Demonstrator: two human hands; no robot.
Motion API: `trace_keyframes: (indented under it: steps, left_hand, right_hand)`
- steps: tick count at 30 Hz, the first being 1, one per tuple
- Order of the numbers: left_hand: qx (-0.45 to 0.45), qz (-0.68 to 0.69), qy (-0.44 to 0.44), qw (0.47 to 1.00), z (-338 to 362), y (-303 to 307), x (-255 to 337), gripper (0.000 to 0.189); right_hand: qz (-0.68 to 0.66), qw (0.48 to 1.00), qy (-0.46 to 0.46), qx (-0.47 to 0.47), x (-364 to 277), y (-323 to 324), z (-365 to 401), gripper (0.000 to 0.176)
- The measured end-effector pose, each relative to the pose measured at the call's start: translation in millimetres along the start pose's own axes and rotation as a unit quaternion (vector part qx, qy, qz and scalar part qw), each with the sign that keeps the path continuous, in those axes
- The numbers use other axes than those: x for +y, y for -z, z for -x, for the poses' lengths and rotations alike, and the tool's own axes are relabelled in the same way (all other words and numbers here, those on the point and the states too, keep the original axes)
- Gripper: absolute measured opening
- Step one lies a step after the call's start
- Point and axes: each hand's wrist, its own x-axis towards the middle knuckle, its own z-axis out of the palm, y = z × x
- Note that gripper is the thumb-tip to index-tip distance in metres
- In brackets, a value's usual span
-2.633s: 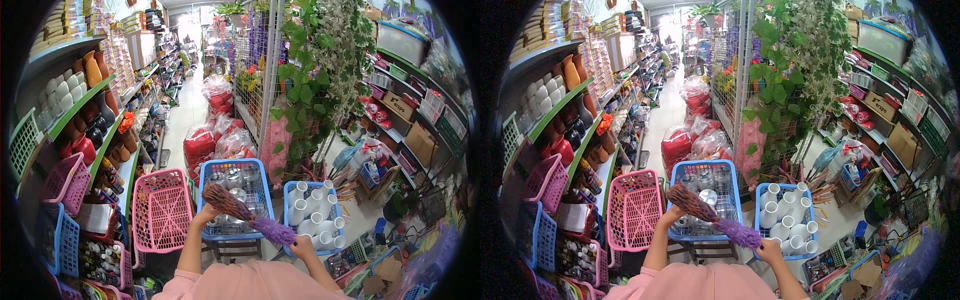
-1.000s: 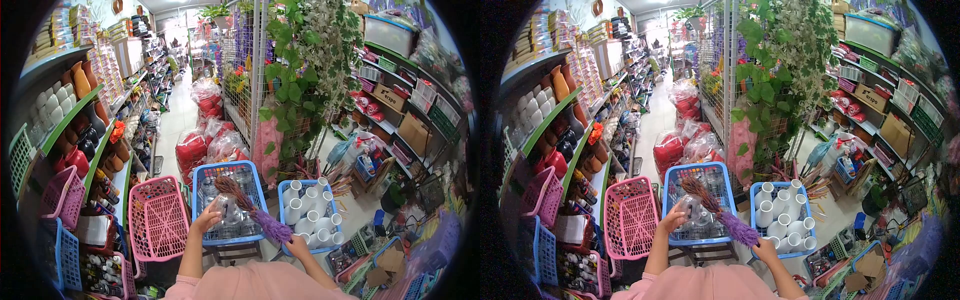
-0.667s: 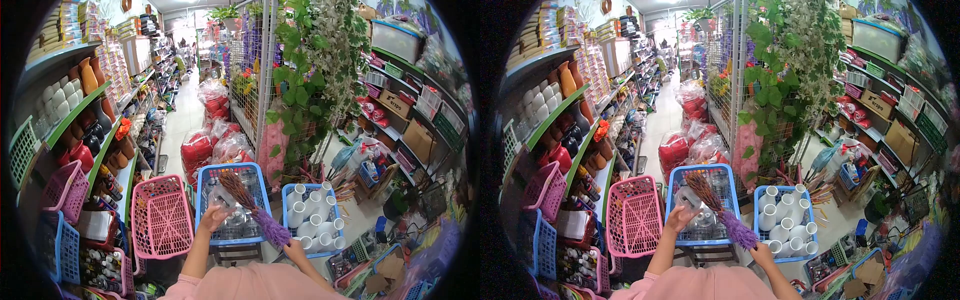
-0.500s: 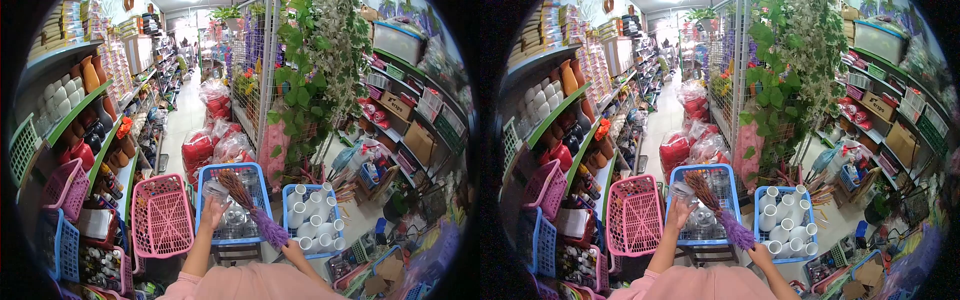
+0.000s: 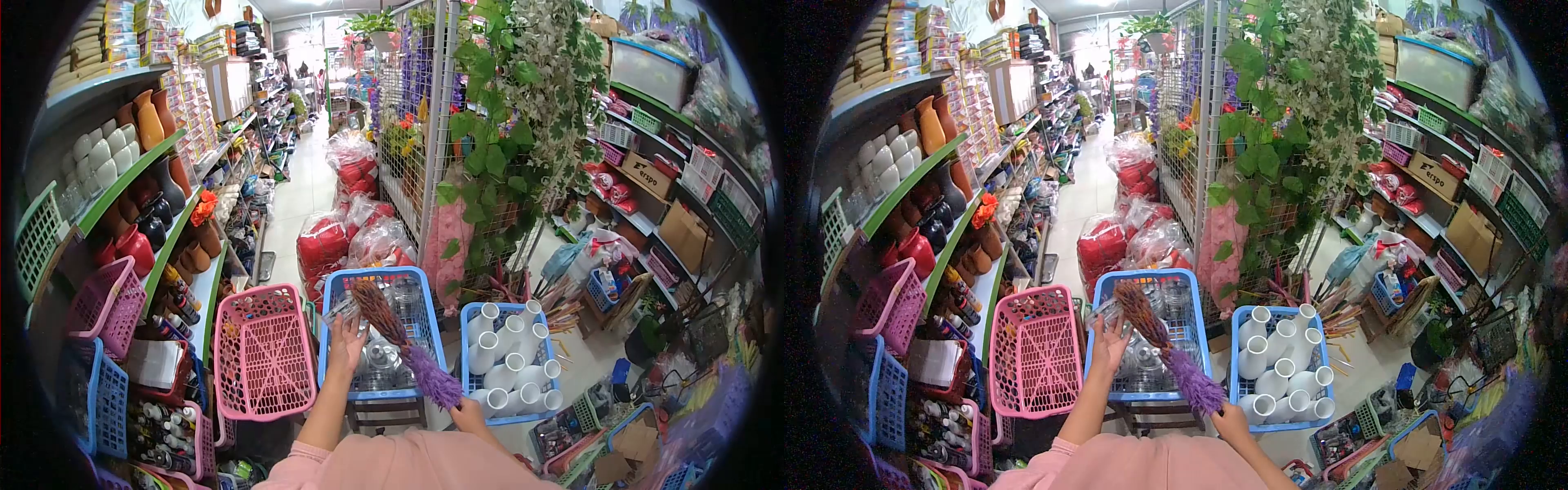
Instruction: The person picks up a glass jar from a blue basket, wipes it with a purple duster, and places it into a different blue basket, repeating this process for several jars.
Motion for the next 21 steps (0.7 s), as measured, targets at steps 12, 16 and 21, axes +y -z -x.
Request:
trace_keyframes:
  steps: [12, 16, 21]
  left_hand:
    - [0.063, -0.115, 0.009, 0.991, 11, -8, 9, 0.071]
    - [0.060, -0.106, 0.062, 0.991, 15, -17, 14, 0.083]
    - [0.046, 0.100, 0.103, 0.989, 5, -8, 16, 0.084]
  right_hand:
    - [0.082, 0.996, 0.037, -0.014, -6, 11, -5, 0.031]
    - [0.087, 0.995, 0.041, 0.022, -2, 9, -9, 0.031]
    - [0.152, 0.987, 0.039, -0.039, -1, 13, -8, 0.031]
